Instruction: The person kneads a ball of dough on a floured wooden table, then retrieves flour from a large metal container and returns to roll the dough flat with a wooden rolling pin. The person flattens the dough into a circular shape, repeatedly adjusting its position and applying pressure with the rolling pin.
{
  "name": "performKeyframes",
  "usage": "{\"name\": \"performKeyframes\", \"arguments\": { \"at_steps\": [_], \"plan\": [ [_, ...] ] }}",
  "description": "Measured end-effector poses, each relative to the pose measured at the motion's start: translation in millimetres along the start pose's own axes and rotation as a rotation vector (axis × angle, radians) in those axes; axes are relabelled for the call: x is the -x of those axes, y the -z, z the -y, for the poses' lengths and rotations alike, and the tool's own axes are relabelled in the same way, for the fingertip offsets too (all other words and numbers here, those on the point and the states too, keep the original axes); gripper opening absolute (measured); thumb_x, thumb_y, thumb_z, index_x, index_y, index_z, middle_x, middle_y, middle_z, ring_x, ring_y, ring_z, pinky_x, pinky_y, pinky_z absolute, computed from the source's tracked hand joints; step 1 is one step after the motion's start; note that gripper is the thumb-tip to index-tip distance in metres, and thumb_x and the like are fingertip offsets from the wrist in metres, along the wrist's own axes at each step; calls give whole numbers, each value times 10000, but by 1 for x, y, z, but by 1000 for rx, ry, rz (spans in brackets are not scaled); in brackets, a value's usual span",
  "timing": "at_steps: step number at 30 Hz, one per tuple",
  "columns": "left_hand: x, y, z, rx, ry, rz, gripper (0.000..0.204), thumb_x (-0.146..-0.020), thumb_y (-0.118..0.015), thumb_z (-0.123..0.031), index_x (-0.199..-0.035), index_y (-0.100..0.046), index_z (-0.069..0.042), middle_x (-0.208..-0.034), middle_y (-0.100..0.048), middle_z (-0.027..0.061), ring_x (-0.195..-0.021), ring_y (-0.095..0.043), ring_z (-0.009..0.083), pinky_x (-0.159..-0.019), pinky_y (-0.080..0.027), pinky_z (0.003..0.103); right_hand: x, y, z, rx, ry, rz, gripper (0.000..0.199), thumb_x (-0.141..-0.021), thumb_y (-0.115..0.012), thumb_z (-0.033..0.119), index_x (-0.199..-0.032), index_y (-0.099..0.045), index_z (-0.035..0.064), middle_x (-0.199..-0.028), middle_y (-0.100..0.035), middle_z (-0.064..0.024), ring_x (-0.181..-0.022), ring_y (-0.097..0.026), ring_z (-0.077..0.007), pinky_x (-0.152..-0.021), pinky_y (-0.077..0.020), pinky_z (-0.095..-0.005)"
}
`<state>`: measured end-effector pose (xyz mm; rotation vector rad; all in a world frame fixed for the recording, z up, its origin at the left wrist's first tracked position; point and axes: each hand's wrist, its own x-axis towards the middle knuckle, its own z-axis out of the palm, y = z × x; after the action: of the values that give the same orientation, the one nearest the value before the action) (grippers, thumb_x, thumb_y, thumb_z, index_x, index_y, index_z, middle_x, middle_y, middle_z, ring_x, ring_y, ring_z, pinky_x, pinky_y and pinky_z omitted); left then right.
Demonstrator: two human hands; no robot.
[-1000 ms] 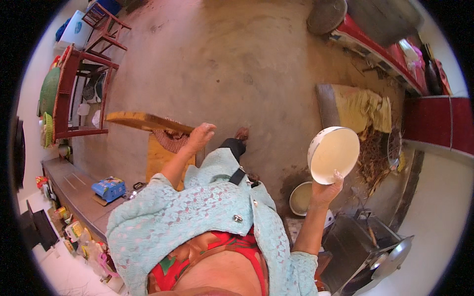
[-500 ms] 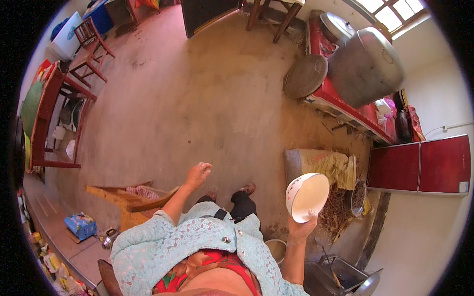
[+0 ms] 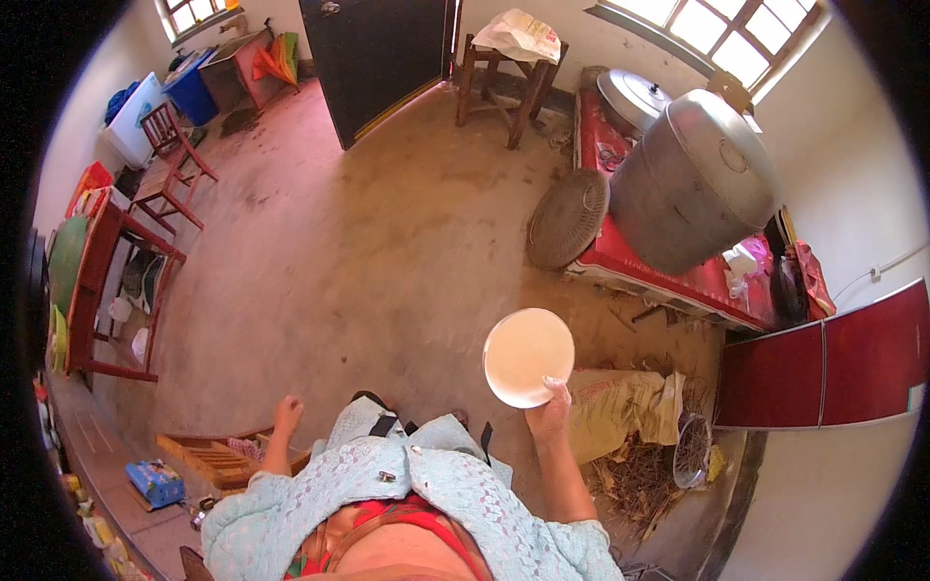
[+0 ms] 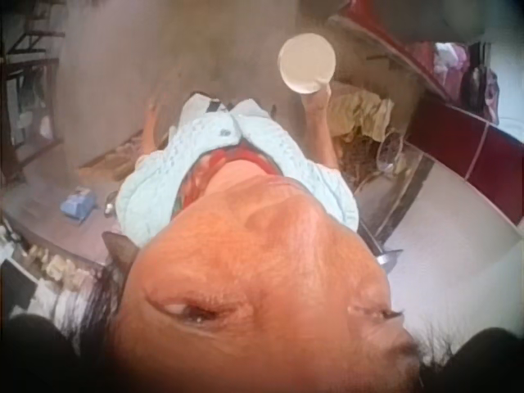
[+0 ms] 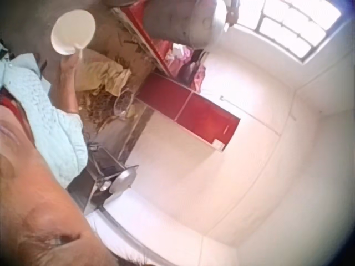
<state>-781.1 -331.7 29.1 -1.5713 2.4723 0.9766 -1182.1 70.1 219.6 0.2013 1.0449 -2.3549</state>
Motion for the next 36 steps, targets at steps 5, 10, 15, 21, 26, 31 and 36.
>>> {"name": "performKeyframes", "arguments": {
  "at_steps": [5,10,15,21,26,31,36],
  "plan": [
    [23,-22,29,78,147,1,216,-797,-637,-200,-914,-686,-25,-855,-699,177,-815,-680,343,-756,-524,432,-85,-42,11,46,-58,65,548,-784,-601,156,-1289,-486,-20,-1245,-585,-119,-1149,-569,-283,-997,-453,-410],
    [-35,-49,29,18,309,45,173,-781,-642,-177,-859,-709,-38,-871,-705,159,-826,-683,326,-775,-527,420,-155,-98,7,55,-58,78,569,-769,-600,180,-1288,-490,-25,-1213,-605,-143,-1110,-598,-293,-963,-482,-413],
    [-201,-54,-50,131,133,59,289,-846,-586,-248,-974,-670,-3,-913,-689,204,-890,-663,359,-777,-510,422,-189,-135,26,96,42,-52,564,-776,-578,203,-1293,-490,-3,-1211,-608,-133,-1105,-604,-284,-989,-465,-416],
    [-406,-57,-219,259,-83,173,281,-859,-604,-226,-1064,-658,-42,-1020,-684,175,-963,-654,319,-827,-504,396,-228,-136,37,14,115,-142,585,-770,-590,179,-1318,-475,10,-1238,-595,-142,-1127,-593,-299,-996,-463,-432],
    [-462,-41,-378,319,-381,187,282,-845,-614,-201,-1069,-656,-34,-1029,-679,165,-981,-648,314,-867,-498,391,-277,-144,47,-43,149,-159,585,-767,-593,172,-1314,-474,1,-1235,-595,-136,-1116,-596,-299,-995,-464,-434],
    [-517,-43,-365,179,-426,153,284,-827,-628,-178,-1067,-656,-28,-1007,-677,168,-953,-648,322,-849,-502,397,-376,-120,64,-42,100,-117,587,-766,-594,168,-1313,-470,-5,-1210,-598,-131,-1106,-598,-300,-981,-477,-428],
    [-519,14,-313,-24,-140,106,270,-790,-669,-194,-1000,-673,-23,-942,-682,181,-899,-654,334,-796,-512,405,-458,-145,98,-96,12,-80,583,-761,-609,167,-1305,-480,3,-1210,-595,-131,-1101,-597,-293,-968,-484,-425]
  ]
}}
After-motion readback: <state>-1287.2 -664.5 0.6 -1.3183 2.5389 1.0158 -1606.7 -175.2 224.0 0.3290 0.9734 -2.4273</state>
